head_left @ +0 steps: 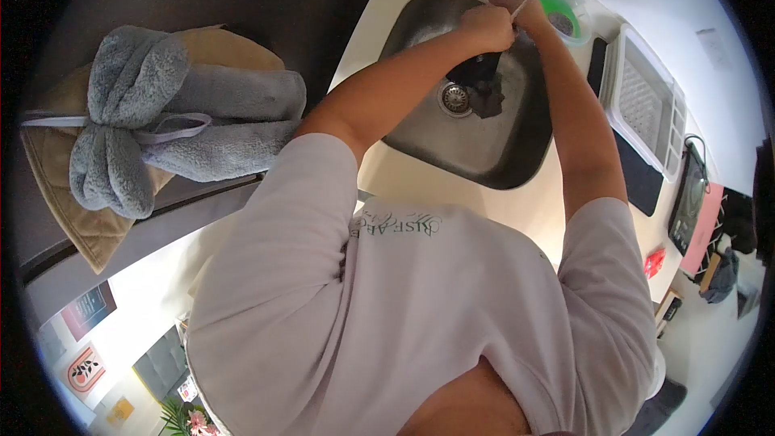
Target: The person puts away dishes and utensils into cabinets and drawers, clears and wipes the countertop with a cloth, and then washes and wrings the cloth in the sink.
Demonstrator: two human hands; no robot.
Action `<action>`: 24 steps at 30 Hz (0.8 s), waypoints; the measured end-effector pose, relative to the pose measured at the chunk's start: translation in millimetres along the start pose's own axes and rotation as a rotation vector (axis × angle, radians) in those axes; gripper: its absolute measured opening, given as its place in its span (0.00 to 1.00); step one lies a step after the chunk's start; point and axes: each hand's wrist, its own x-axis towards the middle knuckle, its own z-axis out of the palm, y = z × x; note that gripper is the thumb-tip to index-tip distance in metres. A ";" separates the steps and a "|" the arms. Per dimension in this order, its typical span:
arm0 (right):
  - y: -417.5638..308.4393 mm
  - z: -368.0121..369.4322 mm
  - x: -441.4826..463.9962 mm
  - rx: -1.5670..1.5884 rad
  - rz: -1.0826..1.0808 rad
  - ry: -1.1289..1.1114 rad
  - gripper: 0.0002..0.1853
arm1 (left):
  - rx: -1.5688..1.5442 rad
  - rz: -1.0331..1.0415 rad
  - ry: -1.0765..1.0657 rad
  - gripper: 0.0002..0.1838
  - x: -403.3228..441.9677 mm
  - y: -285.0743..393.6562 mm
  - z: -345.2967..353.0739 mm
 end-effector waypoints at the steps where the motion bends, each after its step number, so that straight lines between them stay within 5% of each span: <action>1: 3.6 3.4 -2.3 0.086 0.078 0.016 0.22 | -0.017 0.004 0.009 0.23 0.4 -1.7 -1.6; 3: -11.0 8.6 -27.0 0.525 0.273 0.025 0.25 | -0.059 0.009 0.023 0.24 -6.1 0.4 -11.9; 5: -62.3 13.7 -74.9 1.221 0.485 0.010 0.29 | -0.802 -0.202 -0.030 0.24 -18.1 5.4 -27.3; 7: -68.7 26.5 -105.0 1.317 0.528 -0.017 0.31 | -1.403 -0.285 -0.168 0.26 -29.3 -5.3 -30.0; 10: -66.5 37.5 -128.3 1.320 0.689 -0.021 0.29 | -1.722 -0.380 -0.059 0.24 -37.5 -44.3 -15.0; 13: -61.0 50.2 -139.9 1.169 0.814 0.116 0.22 | -1.597 -0.602 0.031 0.25 -57.0 -76.6 16.6; 16: -75.1 66.0 -140.9 0.979 0.652 0.211 0.19 | -1.132 -0.507 -0.113 0.28 -67.0 -111.8 91.1; 19: -103.2 82.4 -142.5 1.221 0.757 0.262 0.16 | -1.976 -0.630 -0.152 0.30 -120.2 -36.3 63.6; 22: -100.1 91.5 -150.0 1.480 0.753 0.289 0.17 | -2.301 -0.600 -0.154 0.28 -130.2 -20.3 52.5; 24: -99.7 92.8 -155.6 1.636 0.725 0.329 0.18 | -2.245 -0.597 -0.079 0.26 -126.7 -20.3 52.9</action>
